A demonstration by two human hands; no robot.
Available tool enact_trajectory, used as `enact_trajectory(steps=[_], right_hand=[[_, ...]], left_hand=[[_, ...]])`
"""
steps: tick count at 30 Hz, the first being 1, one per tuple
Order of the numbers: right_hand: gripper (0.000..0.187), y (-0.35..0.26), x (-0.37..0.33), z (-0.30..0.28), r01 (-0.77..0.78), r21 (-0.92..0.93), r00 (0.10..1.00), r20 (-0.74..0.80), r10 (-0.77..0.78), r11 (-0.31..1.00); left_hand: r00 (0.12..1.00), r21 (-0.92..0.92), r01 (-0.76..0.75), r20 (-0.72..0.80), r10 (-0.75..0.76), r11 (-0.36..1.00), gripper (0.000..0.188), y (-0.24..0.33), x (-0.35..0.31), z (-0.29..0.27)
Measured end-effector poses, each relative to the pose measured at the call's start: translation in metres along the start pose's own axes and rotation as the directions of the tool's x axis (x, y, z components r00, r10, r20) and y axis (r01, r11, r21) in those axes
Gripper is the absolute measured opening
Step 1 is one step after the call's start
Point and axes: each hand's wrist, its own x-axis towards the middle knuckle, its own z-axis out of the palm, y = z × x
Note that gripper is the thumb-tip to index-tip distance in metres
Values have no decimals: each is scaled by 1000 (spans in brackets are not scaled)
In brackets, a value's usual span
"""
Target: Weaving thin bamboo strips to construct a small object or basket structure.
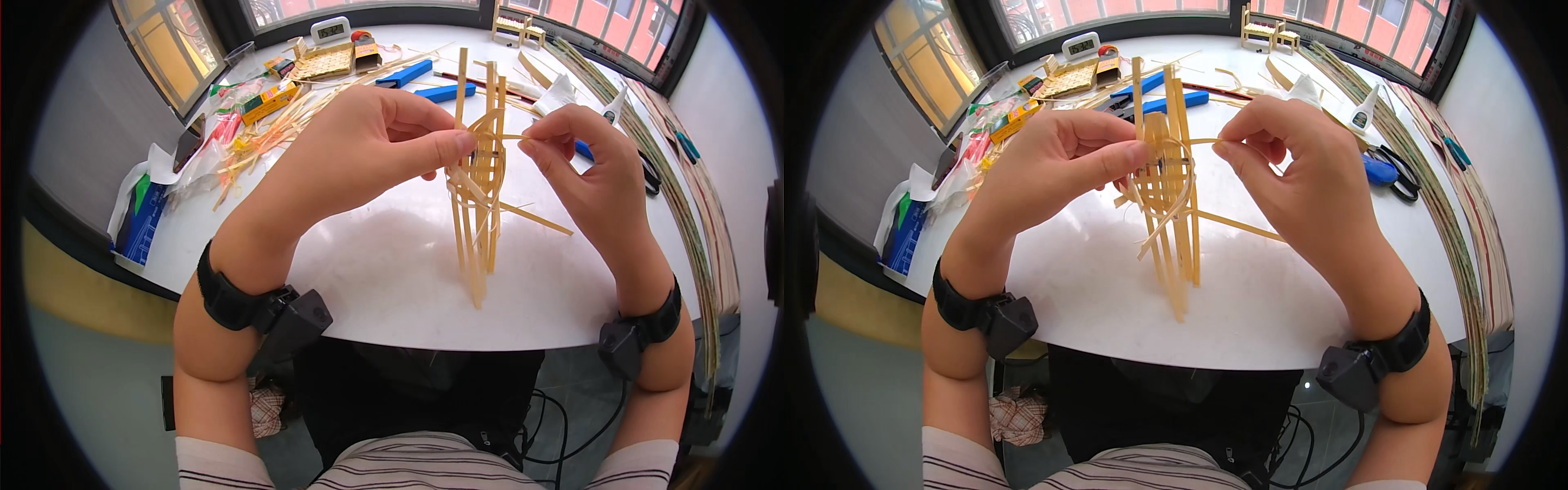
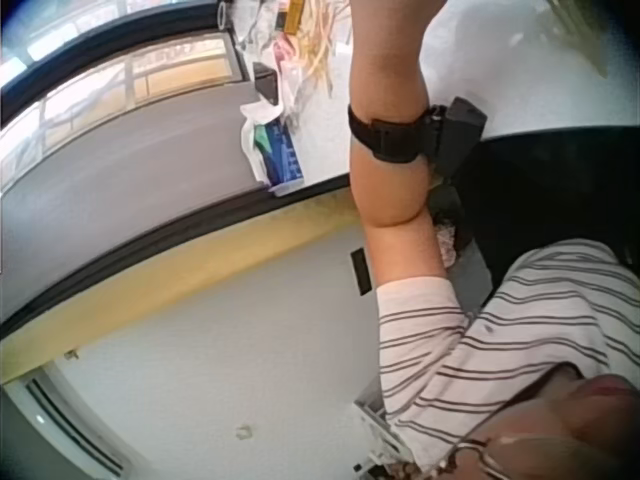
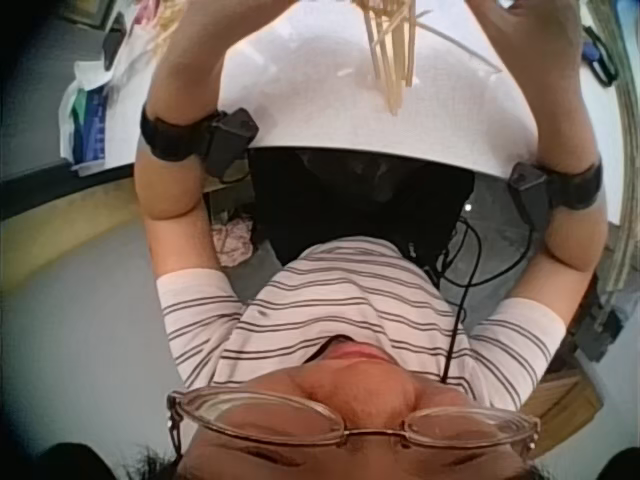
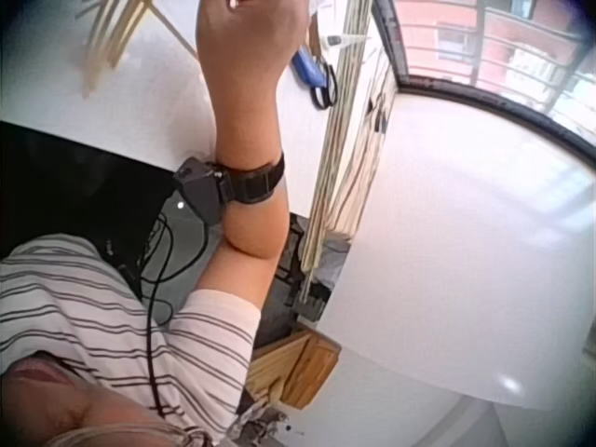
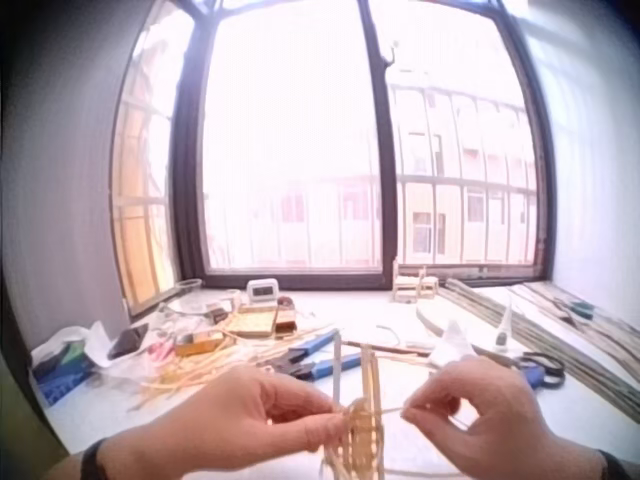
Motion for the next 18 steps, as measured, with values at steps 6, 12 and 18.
enact_trajectory(steps=[6,12,18], right_hand=[[15,4,3,-7,-50,161,995,90,36,986],[28,5,7,-14,-244,263,935,321,154,933],[24,-1,4,-9,-279,280,907,392,156,919]], left_hand=[[999,24,38,37,-39,999,30,-6,2,0],[995,41,79,65,-81,996,28,1,-1,6],[996,101,25,80,-33,995,23,5,-5,11]])
